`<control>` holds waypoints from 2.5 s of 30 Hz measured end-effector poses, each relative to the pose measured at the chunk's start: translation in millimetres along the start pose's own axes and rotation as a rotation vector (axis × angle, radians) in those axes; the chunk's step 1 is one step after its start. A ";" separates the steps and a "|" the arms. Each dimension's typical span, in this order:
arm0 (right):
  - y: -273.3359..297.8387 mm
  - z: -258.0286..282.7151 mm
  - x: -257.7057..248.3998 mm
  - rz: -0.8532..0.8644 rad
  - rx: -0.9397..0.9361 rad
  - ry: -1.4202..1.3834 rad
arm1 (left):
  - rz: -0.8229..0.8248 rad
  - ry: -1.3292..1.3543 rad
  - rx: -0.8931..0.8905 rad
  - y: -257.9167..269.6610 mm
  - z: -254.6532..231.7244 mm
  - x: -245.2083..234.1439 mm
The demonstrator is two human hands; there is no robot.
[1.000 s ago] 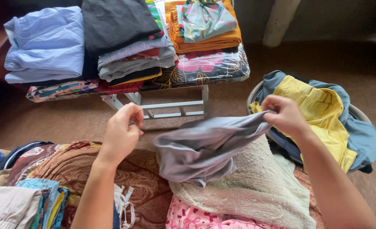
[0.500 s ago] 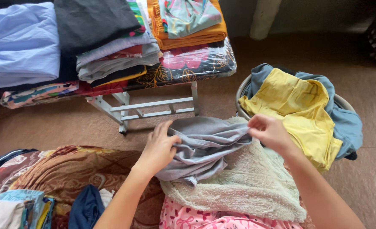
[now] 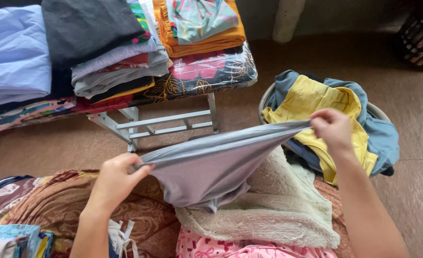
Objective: The person folds several garments one by one, including a gray tank top, a yellow shirt, a black graphic shirt, and a blue shirt. Each item is smoothed, folded into a compact rectangle, and placed on a growing stack on a nearby table.
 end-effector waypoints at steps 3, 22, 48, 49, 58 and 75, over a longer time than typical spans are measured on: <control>3.2 31.4 9.4 -0.133 -0.103 -0.112 | -0.163 0.152 0.317 2.7 -21.8 -4.2; 41.3 193.7 36.1 0.034 -0.742 0.250 | 0.168 0.568 0.143 -3.2 -77.2 35.5; 96.4 65.9 108.8 0.583 -0.378 0.295 | 0.347 0.009 0.264 -12.8 27.8 114.3; 102.8 70.7 116.3 0.591 -0.401 0.271 | 0.237 0.140 0.341 -15.9 31.6 113.2; 135.5 88.4 151.6 0.785 -0.638 0.263 | 0.376 0.642 0.100 -50.7 56.5 74.6; 116.2 19.1 74.7 0.485 -0.384 0.600 | 0.552 0.076 0.031 17.0 60.8 144.0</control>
Point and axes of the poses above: each hand's wrist, its own y-axis away from the middle knuckle, its own x-axis out of the palm, z = x × y, the point moved 2 cm from there along -y, towards the middle knuckle, and after that the axes turned 8 degrees about -x, right-handed, at the moved point
